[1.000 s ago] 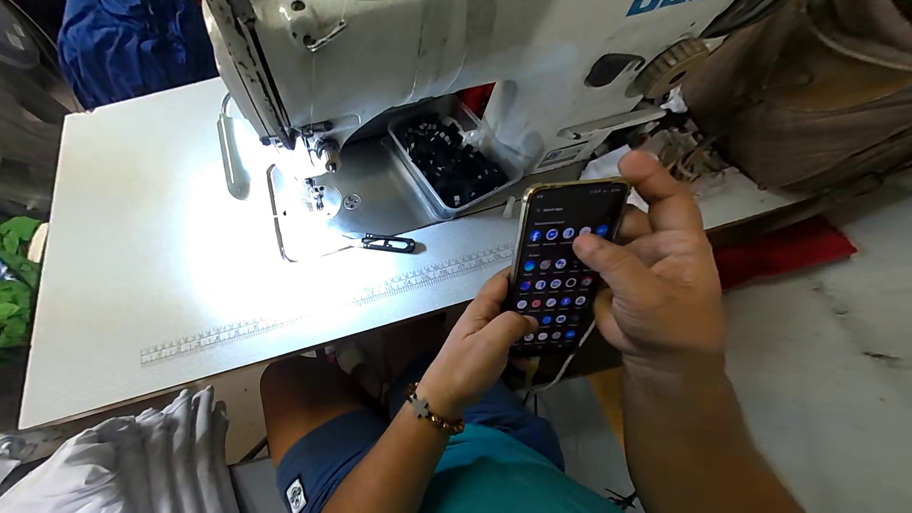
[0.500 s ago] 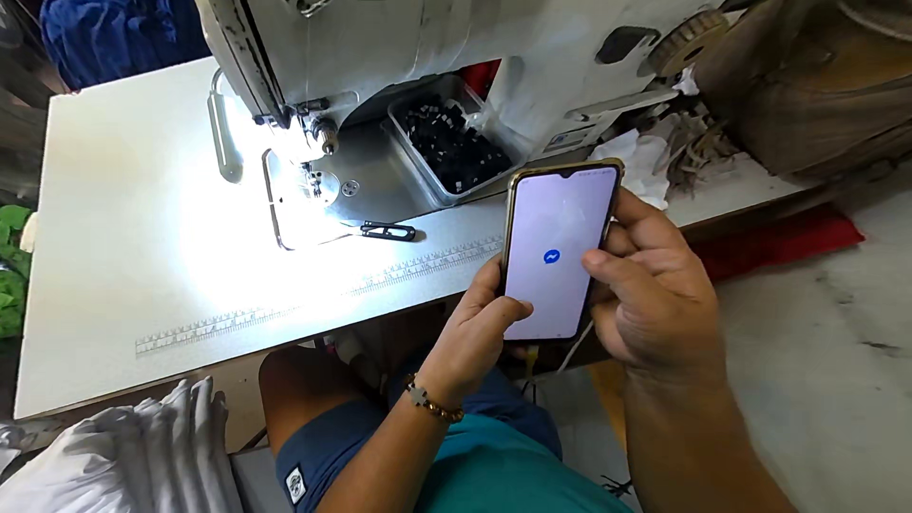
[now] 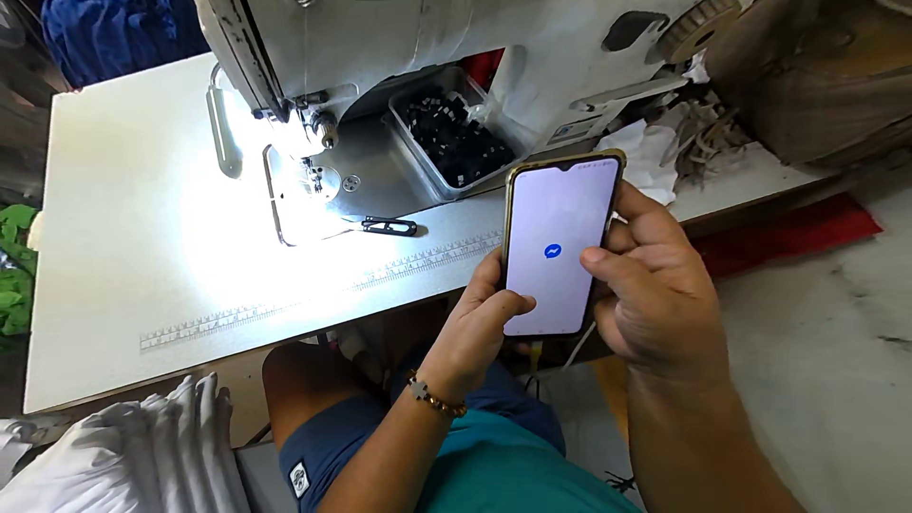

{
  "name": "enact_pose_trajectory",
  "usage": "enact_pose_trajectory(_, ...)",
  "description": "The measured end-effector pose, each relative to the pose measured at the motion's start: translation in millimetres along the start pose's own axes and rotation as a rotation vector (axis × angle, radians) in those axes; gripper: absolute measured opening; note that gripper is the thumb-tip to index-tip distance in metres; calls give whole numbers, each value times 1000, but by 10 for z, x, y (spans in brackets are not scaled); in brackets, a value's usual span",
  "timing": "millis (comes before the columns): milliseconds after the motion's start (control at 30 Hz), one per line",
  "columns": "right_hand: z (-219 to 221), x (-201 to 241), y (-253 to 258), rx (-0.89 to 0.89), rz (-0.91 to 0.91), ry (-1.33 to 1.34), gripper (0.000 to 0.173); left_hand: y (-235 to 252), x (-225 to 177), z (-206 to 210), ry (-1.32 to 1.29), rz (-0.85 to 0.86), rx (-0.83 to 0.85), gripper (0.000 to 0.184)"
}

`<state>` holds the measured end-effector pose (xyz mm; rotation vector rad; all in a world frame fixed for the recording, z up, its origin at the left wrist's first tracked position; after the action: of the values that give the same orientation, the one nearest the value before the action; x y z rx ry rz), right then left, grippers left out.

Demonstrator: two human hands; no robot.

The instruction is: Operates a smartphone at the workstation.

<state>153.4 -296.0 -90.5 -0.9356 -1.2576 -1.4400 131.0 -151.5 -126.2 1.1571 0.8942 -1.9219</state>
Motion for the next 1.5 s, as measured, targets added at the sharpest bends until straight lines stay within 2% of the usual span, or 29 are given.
enact_pose_trajectory(167,6,2,9,11,-7,-7,57,102,-29,-5,-43,25,-17,55)
enact_pose_trajectory(1500,41,-62,52,-2,26,-40,60,122,-18,-69,-53,-1,-23,53)
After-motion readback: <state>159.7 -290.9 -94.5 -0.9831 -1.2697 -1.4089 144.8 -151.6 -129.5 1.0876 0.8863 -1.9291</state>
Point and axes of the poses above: each hand's wrist, its own y-axis towards the middle knuckle, its own z-axis out of the palm, x = y × z, the point moved 6 cm from there along y, towards the middle knuckle, and after that the axes turned 9 degrees about y, right-handed, at the moved point
